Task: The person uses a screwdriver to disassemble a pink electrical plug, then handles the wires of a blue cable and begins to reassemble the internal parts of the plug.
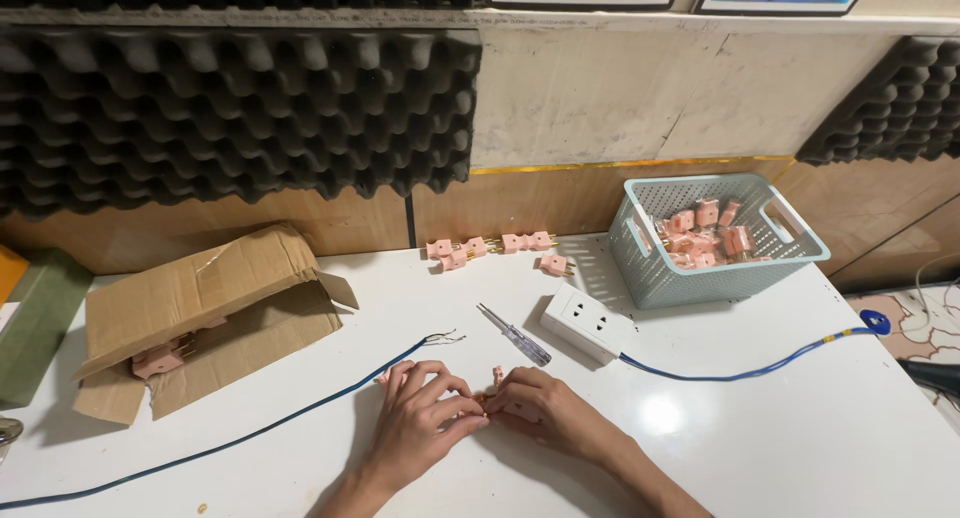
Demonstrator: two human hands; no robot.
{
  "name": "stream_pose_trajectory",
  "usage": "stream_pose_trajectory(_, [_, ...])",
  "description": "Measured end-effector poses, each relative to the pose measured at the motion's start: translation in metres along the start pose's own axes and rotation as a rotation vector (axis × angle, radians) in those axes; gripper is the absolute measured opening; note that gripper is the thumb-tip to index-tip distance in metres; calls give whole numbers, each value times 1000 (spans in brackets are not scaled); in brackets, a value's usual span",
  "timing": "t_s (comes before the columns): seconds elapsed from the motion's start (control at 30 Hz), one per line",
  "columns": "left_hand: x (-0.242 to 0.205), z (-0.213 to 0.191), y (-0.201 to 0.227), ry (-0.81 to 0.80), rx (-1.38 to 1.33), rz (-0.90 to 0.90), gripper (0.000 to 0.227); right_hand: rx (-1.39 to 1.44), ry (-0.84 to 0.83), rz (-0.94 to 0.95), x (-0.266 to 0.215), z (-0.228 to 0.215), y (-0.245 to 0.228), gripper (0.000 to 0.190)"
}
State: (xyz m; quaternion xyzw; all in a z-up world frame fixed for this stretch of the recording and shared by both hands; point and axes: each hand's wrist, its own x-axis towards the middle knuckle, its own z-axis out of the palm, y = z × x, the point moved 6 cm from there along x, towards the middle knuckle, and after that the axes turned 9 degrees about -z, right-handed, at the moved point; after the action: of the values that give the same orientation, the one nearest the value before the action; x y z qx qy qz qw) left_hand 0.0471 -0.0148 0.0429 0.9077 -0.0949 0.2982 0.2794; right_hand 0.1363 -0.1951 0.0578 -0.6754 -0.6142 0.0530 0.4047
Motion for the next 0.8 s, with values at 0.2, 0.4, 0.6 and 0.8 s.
stream_pose_trajectory(0.2, [-3,9,-9,-44,-46,-56,14,-94,-34,36,-4,6,9,12])
stream_pose_trajectory(0.4, [-4,5,-8,-1,-59,-9,9,-211,-53,7,-9,14,14,16])
stream_pose_trajectory(0.6, [-5,10,-10,5,-17,8,12,-232,-109,-53,-5,13,17,14])
stream_pose_trajectory(0.8, [-3,5,-7,-61,-23,-44,9,-164,-9,34,-10,8,17,13])
